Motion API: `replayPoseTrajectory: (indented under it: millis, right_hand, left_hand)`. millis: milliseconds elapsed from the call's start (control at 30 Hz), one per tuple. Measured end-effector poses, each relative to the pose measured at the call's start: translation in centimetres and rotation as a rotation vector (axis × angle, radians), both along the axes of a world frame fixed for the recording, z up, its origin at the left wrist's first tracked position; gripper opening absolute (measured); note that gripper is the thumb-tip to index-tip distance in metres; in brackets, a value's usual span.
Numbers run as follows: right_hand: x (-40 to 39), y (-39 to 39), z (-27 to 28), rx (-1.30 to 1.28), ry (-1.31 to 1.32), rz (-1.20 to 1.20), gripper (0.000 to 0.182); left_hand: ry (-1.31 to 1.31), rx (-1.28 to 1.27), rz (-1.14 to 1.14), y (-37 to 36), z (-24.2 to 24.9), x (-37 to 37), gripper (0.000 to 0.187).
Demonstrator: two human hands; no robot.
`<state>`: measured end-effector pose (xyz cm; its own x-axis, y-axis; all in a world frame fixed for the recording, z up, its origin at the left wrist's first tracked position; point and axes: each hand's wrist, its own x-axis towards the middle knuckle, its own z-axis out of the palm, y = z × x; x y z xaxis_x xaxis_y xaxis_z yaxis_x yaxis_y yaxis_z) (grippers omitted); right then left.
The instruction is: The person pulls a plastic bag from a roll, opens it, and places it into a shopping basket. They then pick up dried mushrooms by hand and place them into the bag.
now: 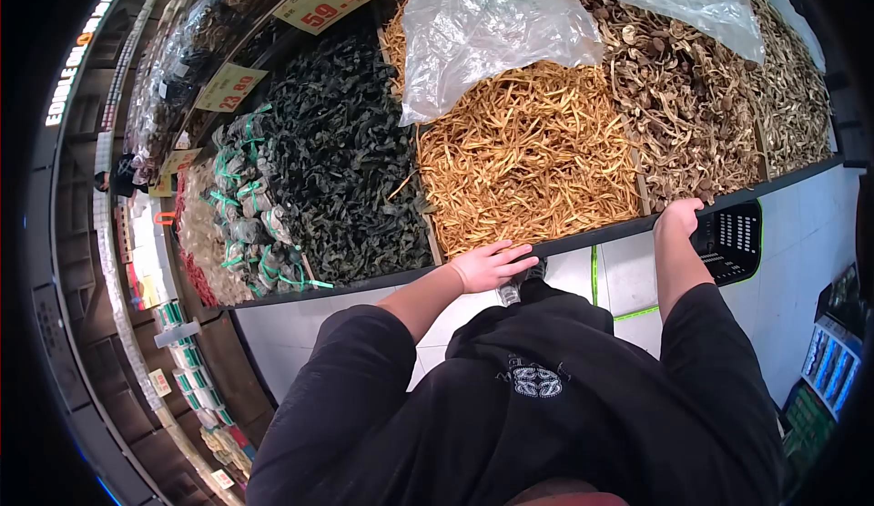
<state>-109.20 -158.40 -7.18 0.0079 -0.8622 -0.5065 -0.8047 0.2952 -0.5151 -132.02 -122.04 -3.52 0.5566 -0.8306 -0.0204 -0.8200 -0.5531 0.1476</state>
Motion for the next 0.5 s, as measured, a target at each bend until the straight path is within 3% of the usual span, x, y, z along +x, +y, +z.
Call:
replayPoseTrajectory:
  millis: [200,267,300,500]
  right_hand:
    - [-0.2,0.3,0.6,-0.003,0.052,0.023,0.072]
    - [0.1,0.5,0.7,0.002,0.048,0.030,0.072]
    - [0.3,0.5,0.8,0.005,0.044,0.030,0.072]
    - [-0.1,-0.1,0.3,0.005,0.043,0.029,0.073]
  left_hand:
    - [0.018,0.049,-0.024,0.0,0.6,0.1,0.039]
    - [0.040,0.004,-0.030,0.0,1.1,0.5,0.033]
    - [-0.012,-0.029,-0.033,0.0,0.6,0.3,0.020]
    - [0.006,0.001,-0.069,0.1,1.0,0.5,0.017]
